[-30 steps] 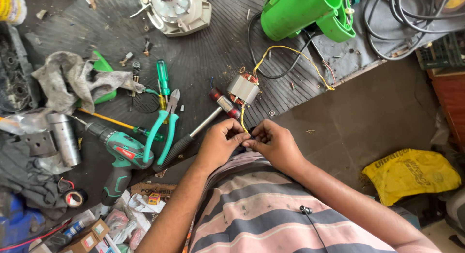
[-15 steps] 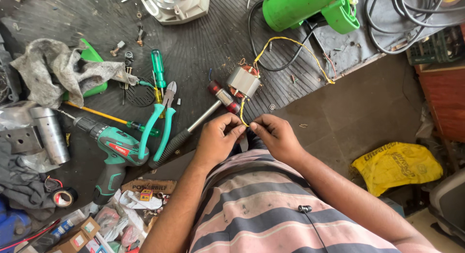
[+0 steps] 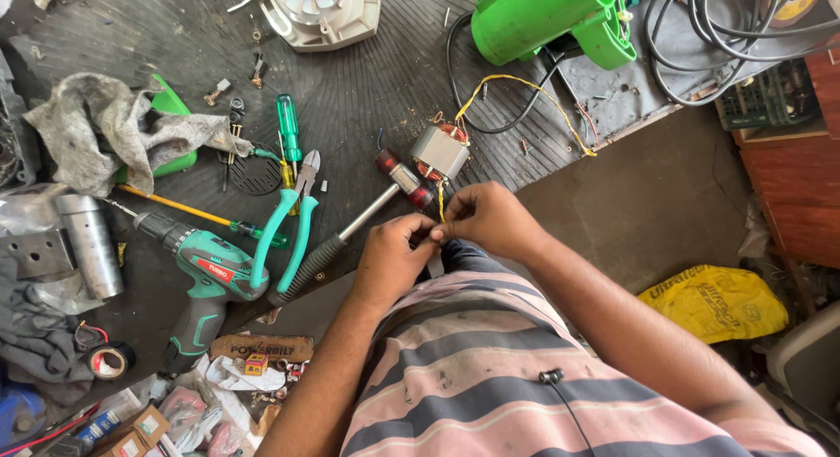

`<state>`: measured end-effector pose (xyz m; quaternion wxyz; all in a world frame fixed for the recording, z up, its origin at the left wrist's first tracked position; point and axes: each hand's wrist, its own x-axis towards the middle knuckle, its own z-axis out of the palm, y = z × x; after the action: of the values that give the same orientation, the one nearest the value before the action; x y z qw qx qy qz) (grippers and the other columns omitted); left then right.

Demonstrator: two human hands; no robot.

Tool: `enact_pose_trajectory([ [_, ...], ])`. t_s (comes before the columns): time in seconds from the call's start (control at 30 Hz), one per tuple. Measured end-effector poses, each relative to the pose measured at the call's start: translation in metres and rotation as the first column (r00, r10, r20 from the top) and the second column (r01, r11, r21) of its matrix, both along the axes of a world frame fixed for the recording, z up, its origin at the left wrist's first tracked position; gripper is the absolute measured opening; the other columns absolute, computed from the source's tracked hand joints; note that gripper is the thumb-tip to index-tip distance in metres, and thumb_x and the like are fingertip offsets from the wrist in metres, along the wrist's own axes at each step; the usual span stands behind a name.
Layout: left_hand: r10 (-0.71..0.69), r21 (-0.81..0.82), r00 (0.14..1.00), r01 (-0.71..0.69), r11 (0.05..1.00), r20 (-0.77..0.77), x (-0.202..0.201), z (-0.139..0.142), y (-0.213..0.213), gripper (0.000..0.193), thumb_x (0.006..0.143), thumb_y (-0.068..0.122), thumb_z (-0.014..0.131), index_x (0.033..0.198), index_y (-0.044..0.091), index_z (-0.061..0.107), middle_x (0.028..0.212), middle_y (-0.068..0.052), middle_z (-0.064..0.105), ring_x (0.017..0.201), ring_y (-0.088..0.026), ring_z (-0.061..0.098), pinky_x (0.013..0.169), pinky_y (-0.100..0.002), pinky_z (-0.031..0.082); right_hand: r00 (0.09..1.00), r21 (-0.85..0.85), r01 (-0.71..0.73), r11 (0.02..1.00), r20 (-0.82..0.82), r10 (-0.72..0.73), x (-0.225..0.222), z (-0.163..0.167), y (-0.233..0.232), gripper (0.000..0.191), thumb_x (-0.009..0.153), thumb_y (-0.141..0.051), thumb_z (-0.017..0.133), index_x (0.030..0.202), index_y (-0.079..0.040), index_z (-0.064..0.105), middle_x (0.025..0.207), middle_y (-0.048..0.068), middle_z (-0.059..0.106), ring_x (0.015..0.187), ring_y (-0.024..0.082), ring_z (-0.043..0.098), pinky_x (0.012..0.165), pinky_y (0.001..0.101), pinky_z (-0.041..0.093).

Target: The person wraps yellow insulating tape around a small electric motor armature on the workbench, then uses pliers to trim the tape. They pick up a blue wire, thread it around the armature, and continue winding and pressing the wire and tape onto the motor component.

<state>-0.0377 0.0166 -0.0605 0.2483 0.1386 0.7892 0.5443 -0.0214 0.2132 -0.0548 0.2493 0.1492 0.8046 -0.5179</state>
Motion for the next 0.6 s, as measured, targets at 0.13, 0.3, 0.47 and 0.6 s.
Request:
enact_pose_trajectory([
  [0.13, 0.009, 0.047, 0.991, -0.016, 0.999, 0.137, -0.002, 0.002, 0.001, 0.009, 0.089, 0.010, 0.073, 0.093, 0.002, 0.071, 0.080, -0.009, 0.077, 0.072, -0.016, 0.077, 0.065, -0.030, 0.059, 0.998, -0.026, -0.058, 0.998, 0.017, 0.058, -0.001, -0.003, 0.008, 0.022, 0.077, -0.018, 0.087, 0.079, 0.001, 0.075, 0.070, 0.006, 0.074, 0.067, 0.010, 0.065, 0.064, 0.0292, 0.054],
  [0.3, 0.053, 0.027, 0.997, -0.055, 0.998, 0.055, -0.002, 0.006, 0.002, 0.010, 0.089, 0.009, 0.073, 0.091, 0.000, 0.070, 0.079, -0.009, 0.076, 0.068, -0.012, 0.073, 0.062, -0.030, 0.056, 0.999, -0.201, -0.027, 0.979, 0.033, 0.035, -0.003, -0.010, 0.012, 0.012, 0.086, -0.008, 0.079, 0.088, 0.003, 0.076, 0.078, 0.006, 0.076, 0.075, 0.010, 0.071, 0.071, 0.0270, 0.059],
  [0.47, 0.015, 0.071, 0.989, -0.026, 0.997, 0.145, -0.005, 0.005, -0.002, 0.010, 0.093, 0.011, 0.070, 0.093, 0.001, 0.069, 0.079, -0.006, 0.076, 0.069, -0.011, 0.073, 0.063, -0.028, 0.058, 0.998, -0.313, 0.065, 0.947, 0.041, -0.054, 0.004, -0.022, 0.017, 0.014, 0.087, -0.003, 0.077, 0.099, 0.005, 0.075, 0.089, 0.008, 0.078, 0.083, 0.012, 0.073, 0.079, 0.0278, 0.061],
  [0.6, -0.024, 0.101, 0.969, -0.001, 0.995, 0.246, -0.008, 0.002, -0.003, 0.010, 0.095, 0.012, 0.067, 0.096, 0.002, 0.068, 0.082, -0.004, 0.076, 0.069, -0.010, 0.073, 0.064, -0.027, 0.058, 0.984, -0.464, 0.179, 0.868, 0.106, -0.146, 0.006, -0.029, 0.025, 0.033, 0.086, 0.000, 0.076, 0.118, 0.006, 0.068, 0.101, 0.011, 0.077, 0.091, 0.015, 0.074, 0.088, 0.0298, 0.061],
])
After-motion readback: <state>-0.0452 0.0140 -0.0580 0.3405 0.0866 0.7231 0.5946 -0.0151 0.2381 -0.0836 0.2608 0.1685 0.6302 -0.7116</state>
